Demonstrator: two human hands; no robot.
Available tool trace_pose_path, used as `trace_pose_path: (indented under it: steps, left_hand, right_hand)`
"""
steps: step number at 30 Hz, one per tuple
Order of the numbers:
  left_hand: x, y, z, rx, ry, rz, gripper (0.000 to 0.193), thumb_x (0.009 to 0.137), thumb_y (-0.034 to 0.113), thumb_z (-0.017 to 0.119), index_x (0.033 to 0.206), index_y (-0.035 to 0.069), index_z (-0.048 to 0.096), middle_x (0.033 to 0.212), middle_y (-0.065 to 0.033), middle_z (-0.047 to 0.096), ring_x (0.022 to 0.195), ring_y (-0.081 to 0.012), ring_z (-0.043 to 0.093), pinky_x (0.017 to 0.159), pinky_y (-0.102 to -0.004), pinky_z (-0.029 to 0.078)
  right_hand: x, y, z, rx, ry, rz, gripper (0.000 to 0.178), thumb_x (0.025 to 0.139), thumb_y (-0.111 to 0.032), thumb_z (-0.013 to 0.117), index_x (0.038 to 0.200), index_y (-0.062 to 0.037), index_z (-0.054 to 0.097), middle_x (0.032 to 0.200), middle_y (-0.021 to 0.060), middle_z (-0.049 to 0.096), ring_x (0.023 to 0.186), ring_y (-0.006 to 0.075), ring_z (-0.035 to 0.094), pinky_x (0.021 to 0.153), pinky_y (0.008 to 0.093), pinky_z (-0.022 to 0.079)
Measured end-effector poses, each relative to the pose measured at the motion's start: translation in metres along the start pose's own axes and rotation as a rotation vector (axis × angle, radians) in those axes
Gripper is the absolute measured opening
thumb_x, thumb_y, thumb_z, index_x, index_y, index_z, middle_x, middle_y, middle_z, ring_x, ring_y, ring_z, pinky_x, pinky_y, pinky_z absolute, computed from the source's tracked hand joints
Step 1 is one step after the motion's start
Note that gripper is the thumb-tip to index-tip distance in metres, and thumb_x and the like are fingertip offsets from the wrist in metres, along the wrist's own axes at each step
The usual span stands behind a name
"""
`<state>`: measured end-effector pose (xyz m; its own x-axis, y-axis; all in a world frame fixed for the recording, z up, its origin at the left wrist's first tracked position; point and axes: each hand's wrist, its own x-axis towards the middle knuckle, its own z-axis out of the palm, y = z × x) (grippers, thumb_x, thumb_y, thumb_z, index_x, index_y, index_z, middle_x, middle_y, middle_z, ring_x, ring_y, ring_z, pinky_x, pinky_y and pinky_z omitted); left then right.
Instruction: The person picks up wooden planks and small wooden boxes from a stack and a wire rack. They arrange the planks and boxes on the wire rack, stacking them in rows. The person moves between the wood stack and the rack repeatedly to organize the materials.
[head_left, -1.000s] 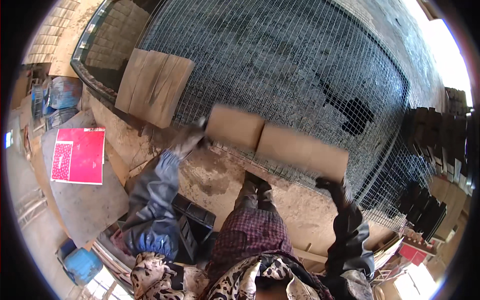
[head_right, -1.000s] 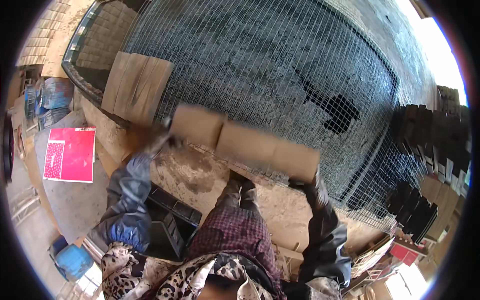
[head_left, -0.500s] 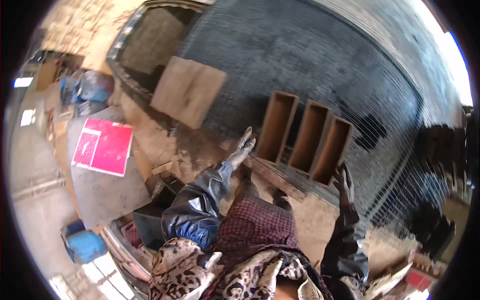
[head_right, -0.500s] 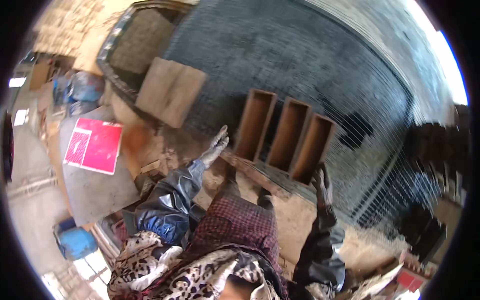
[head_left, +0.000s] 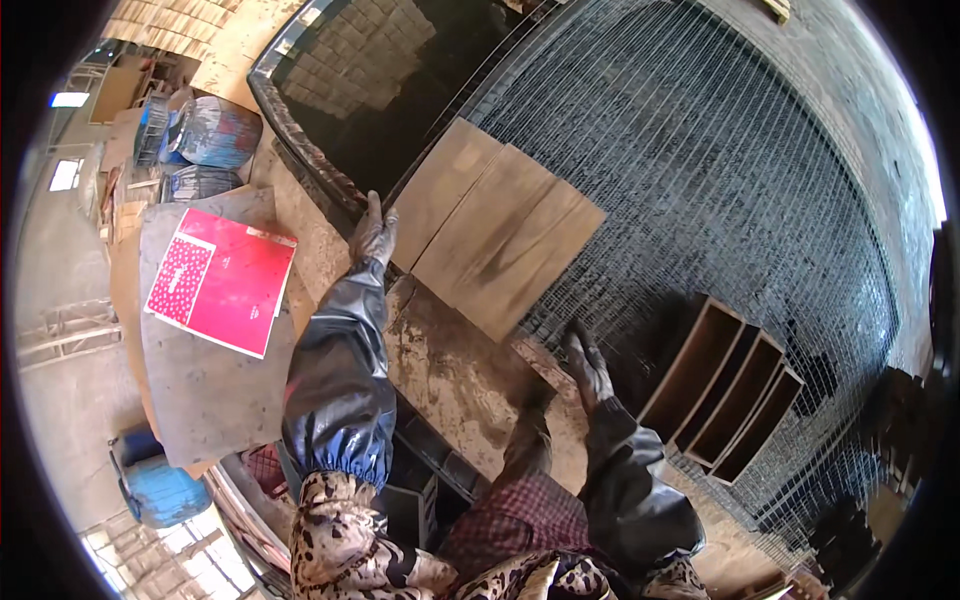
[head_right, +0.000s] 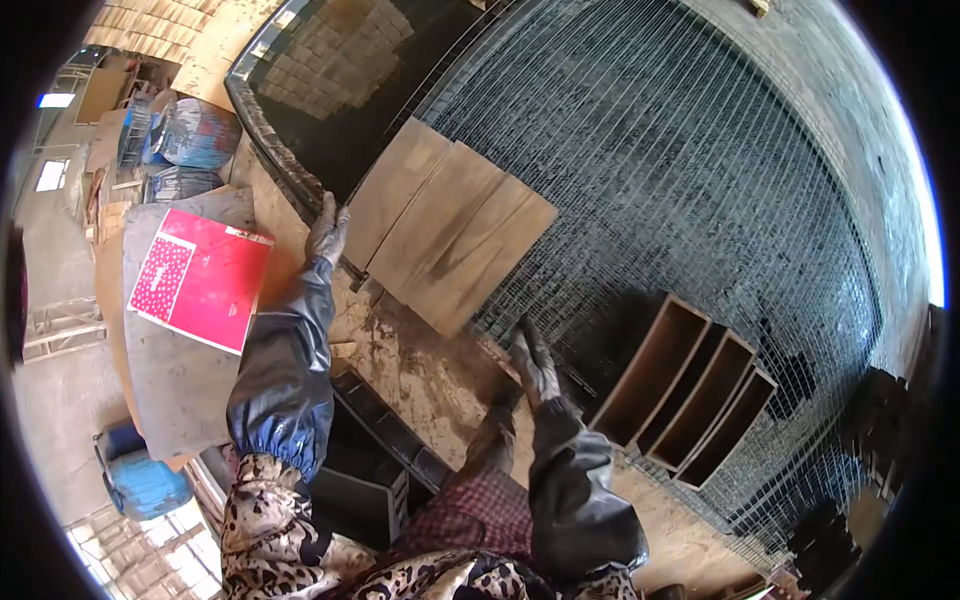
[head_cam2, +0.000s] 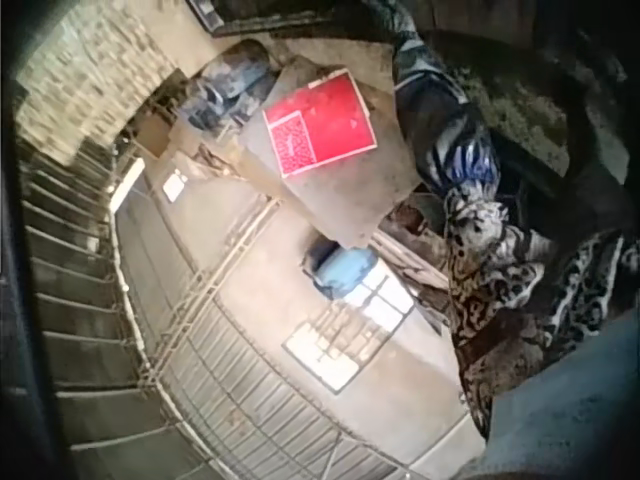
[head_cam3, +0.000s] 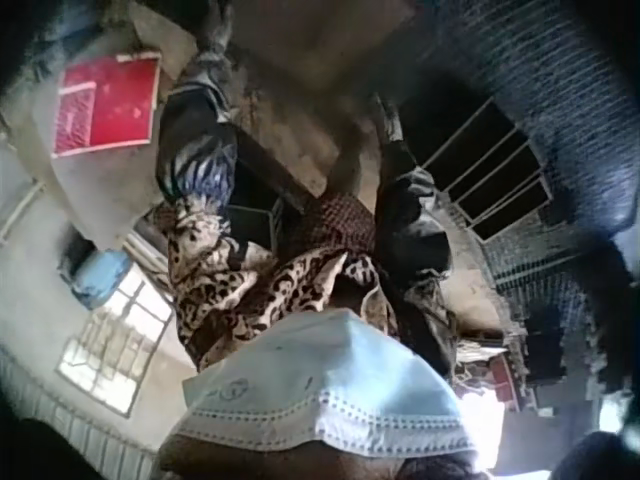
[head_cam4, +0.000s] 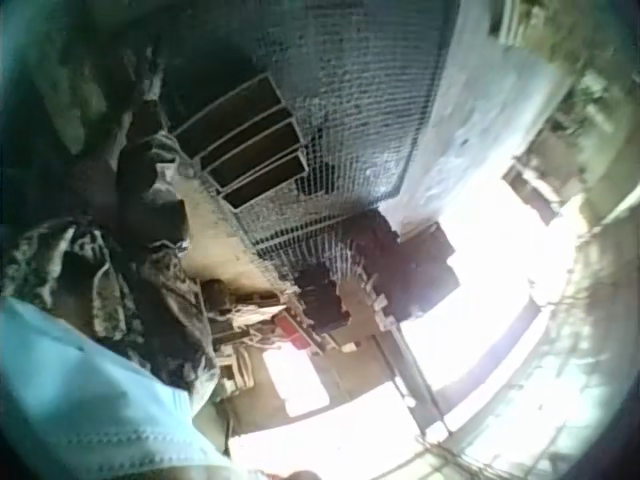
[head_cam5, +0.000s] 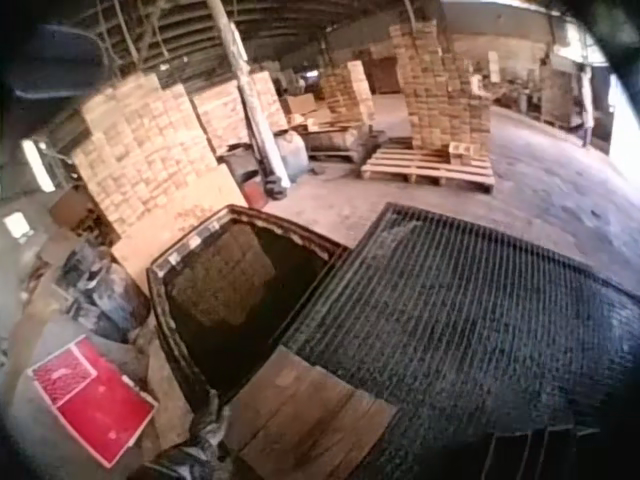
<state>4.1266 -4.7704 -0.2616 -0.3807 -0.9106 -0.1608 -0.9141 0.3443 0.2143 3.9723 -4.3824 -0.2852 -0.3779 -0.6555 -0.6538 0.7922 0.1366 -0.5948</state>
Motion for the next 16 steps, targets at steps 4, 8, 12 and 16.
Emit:
trace_pose_path:
  steps: [4, 8, 12, 16]
  left_hand:
    - [0.045, -0.075, 0.029, -0.039, -0.170, -0.118, 0.062, 0.082, 0.050, 0.036, 0.131, 0.016, 0.020, 0.118, -0.0189, 0.044, 0.105, -0.0361, 0.044, 0.087, -0.0389, 0.036]
    - [0.040, -0.034, 0.022, -0.506, -0.200, -0.087, 0.065, 0.081, 0.051, 0.041, 0.125, 0.003, 0.032, 0.111, -0.0119, 0.051, 0.104, -0.0252, 0.046, 0.091, -0.0309, 0.033]
    - [0.041, -0.030, 0.012, -0.372, -0.334, 0.051, 0.064, 0.079, 0.052, 0.046, 0.114, -0.002, 0.047, 0.104, -0.0092, 0.055, 0.100, -0.0197, 0.047, 0.090, -0.0288, 0.033]
    - [0.026, -0.049, 0.000, -0.270, -0.452, -0.124, 0.057, 0.082, 0.048, 0.044, 0.101, -0.004, 0.054, 0.100, -0.0136, 0.055, 0.095, -0.0223, 0.050, 0.084, -0.0312, 0.038]
  right_hand:
    - [0.038, 0.014, 0.062, -0.148, -0.044, 0.154, 0.047, 0.087, -0.024, 0.044, 0.130, -0.0140, 0.028, 0.123, 0.0022, 0.038, 0.099, 0.0150, 0.044, 0.078, 0.0254, 0.040]
    - [0.060, 0.036, 0.068, 0.024, 0.056, 0.144, 0.062, 0.083, -0.031, 0.051, 0.133, -0.0169, 0.018, 0.120, 0.0009, 0.041, 0.094, 0.0157, 0.044, 0.072, 0.0269, 0.039]
    - [0.040, -0.009, 0.106, -0.050, 0.132, 0.151, 0.057, 0.085, -0.025, 0.049, 0.132, -0.0071, 0.021, 0.128, 0.0094, 0.034, 0.117, 0.0170, 0.031, 0.093, 0.0240, 0.029]
    - [0.019, -0.012, 0.096, -0.125, 0.044, 0.002, 0.068, 0.081, -0.030, 0.055, 0.133, -0.0064, 0.018, 0.123, 0.0106, 0.038, 0.109, 0.0173, 0.038, 0.089, 0.0258, 0.032]
